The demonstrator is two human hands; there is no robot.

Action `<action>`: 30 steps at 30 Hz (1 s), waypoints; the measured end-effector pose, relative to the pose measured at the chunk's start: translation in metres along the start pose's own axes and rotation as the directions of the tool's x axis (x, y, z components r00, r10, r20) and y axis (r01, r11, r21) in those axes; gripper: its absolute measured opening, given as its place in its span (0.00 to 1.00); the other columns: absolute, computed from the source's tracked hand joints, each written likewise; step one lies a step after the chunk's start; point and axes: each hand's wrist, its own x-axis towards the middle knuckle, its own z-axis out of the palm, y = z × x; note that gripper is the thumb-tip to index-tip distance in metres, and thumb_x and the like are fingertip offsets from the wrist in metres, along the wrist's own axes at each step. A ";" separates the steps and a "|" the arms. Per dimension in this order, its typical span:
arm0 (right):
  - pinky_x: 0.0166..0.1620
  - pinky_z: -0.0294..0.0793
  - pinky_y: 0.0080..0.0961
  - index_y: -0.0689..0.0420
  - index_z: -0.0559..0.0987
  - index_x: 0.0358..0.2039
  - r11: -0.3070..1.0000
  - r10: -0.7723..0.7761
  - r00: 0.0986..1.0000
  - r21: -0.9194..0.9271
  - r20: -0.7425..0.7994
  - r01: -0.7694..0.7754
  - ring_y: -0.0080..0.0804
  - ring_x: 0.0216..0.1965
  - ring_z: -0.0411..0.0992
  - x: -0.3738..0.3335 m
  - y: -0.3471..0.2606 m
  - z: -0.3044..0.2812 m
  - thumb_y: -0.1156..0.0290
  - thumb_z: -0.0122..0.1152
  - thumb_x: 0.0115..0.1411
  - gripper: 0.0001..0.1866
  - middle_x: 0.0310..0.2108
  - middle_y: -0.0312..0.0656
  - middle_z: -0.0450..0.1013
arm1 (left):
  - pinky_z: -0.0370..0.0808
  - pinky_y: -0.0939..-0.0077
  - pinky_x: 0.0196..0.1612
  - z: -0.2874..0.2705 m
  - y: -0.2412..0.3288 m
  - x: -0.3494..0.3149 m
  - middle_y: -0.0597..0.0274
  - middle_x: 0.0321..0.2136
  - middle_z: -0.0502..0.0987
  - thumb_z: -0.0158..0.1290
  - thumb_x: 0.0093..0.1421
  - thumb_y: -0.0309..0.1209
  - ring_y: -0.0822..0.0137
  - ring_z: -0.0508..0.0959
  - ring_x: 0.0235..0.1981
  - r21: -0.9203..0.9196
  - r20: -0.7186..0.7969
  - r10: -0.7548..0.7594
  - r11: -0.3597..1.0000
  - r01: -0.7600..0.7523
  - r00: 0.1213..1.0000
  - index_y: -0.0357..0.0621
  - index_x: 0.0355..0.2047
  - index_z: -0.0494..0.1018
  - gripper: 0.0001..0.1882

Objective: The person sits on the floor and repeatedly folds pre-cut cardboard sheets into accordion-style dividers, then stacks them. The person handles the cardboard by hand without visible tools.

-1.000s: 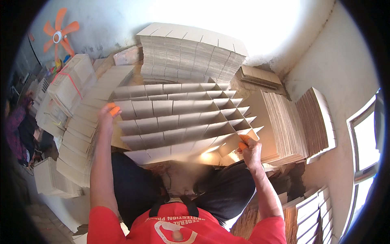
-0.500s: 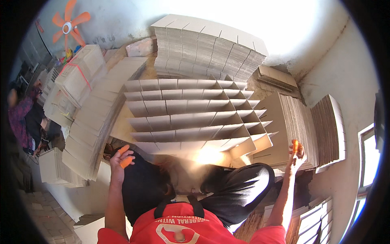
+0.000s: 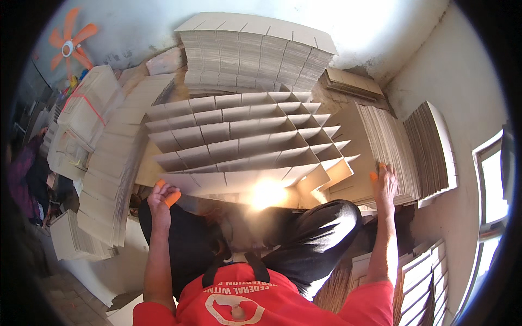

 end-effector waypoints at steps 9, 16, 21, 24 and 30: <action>0.41 0.73 0.45 0.60 0.75 0.39 0.939 0.306 0.952 0.169 -0.024 -0.298 0.55 0.39 0.75 0.010 0.000 0.001 0.69 0.59 0.62 0.09 0.35 0.55 0.76 | 0.73 0.80 0.45 -0.001 0.021 -0.036 0.57 0.47 0.75 0.58 0.55 0.21 0.72 0.77 0.38 0.181 -0.160 0.088 0.982 -0.058 0.983 0.37 0.58 0.69 0.28; 0.41 0.77 0.27 0.61 0.73 0.56 0.830 0.359 0.891 0.531 -0.277 -0.170 0.32 0.39 0.79 0.021 -0.019 -0.075 0.75 0.50 0.67 0.17 0.40 0.54 0.79 | 0.74 0.74 0.47 0.025 0.065 -0.048 0.58 0.44 0.78 0.63 0.54 0.21 0.66 0.78 0.42 0.596 0.052 0.497 0.680 -0.426 0.866 0.37 0.52 0.74 0.24; 0.44 0.74 0.17 0.58 0.73 0.59 0.745 0.217 0.888 0.656 -0.405 0.117 0.19 0.38 0.74 0.046 -0.044 -0.152 0.79 0.56 0.64 0.22 0.40 0.36 0.79 | 0.75 0.65 0.50 0.099 0.102 -0.031 0.52 0.46 0.80 0.66 0.49 0.22 0.55 0.79 0.47 0.565 0.405 0.585 0.443 -0.696 0.702 0.37 0.49 0.77 0.24; 0.36 0.69 0.11 0.56 0.76 0.57 0.655 0.168 0.964 0.754 -0.207 0.048 0.10 0.32 0.68 0.054 -0.074 -0.179 0.79 0.61 0.62 0.21 0.35 0.29 0.77 | 0.76 0.64 0.50 0.138 0.103 -0.018 0.51 0.45 0.80 0.66 0.50 0.26 0.52 0.79 0.45 0.497 0.533 0.566 0.392 -0.774 0.629 0.35 0.50 0.75 0.25; 0.40 0.72 0.13 0.65 0.76 0.54 0.486 -0.058 0.995 0.868 -0.080 0.098 0.12 0.38 0.69 0.064 -0.125 -0.170 0.81 0.60 0.61 0.19 0.49 0.37 0.77 | 0.75 0.63 0.42 0.187 0.072 0.004 0.51 0.34 0.80 0.64 0.52 0.28 0.53 0.79 0.36 0.408 0.672 0.515 0.343 -0.846 0.532 0.34 0.45 0.74 0.21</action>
